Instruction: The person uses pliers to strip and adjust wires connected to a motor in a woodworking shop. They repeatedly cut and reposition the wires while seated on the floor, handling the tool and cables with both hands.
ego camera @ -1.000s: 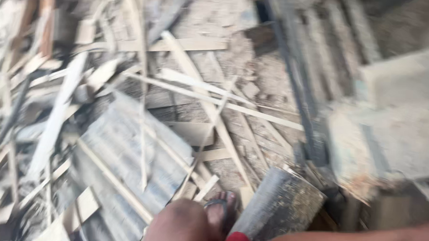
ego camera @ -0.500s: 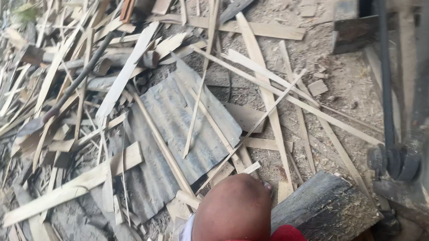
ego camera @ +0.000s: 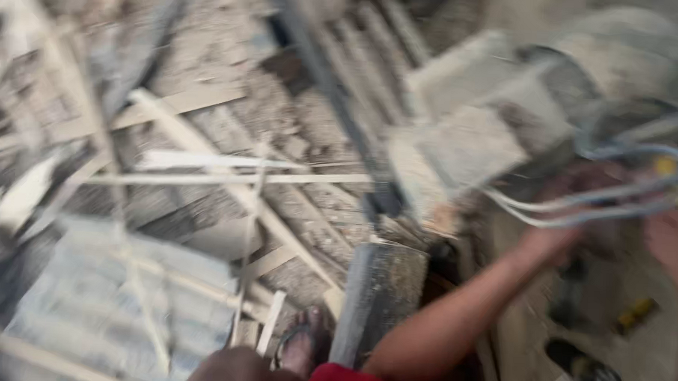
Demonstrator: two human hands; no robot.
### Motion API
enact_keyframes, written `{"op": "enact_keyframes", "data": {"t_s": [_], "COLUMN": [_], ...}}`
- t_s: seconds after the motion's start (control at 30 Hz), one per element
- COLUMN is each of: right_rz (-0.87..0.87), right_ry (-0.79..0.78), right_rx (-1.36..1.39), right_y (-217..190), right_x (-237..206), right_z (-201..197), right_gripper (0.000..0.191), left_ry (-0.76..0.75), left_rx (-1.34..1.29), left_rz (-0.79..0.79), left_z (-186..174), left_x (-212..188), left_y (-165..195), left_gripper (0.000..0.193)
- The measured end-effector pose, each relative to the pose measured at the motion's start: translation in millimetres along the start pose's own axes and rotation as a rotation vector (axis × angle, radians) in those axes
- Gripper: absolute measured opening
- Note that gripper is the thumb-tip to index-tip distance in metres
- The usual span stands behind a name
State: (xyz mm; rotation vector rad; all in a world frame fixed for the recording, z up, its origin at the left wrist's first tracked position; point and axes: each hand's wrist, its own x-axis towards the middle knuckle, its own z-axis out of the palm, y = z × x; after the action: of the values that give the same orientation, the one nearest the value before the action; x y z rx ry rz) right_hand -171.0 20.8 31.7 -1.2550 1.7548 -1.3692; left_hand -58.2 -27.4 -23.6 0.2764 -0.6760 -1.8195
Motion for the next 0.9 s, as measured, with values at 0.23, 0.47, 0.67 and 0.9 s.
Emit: {"op": "enact_keyframes", "data": {"t_s": [0.23, 0.47, 0.67, 0.9], "right_rz": [0.362, 0.595, 0.547, 0.743], "right_ry": [-0.387, -0.504, -0.504, -0.526], "right_rx": [-0.084, 0.199, 0.213, 0.319], "right_y": [-3.7, 3.7, 11.6, -9.2], "right_x": [-51.3, -64.5, -50.8, -31.5], "right_z": [-67.3, -45.3, -54.2, -53.4], "right_gripper": [0.045, 0.041, 0.052, 0.052], "left_ry": [0.156, 0.250, 0.242, 0.205], "left_rx": [-0.359, -0.279, -0.250, -0.302], "left_rz": [-0.449, -0.467, -0.516, -0.536], "left_z": [-5.8, 8.5, 3.3, 6.5], "left_x": [-7.3, 0.7, -2.1, -3.0], "left_y": [-15.4, 2.2, -3.8, 1.0], "left_gripper": [0.023, 0.020, 0.021, 0.022]}}
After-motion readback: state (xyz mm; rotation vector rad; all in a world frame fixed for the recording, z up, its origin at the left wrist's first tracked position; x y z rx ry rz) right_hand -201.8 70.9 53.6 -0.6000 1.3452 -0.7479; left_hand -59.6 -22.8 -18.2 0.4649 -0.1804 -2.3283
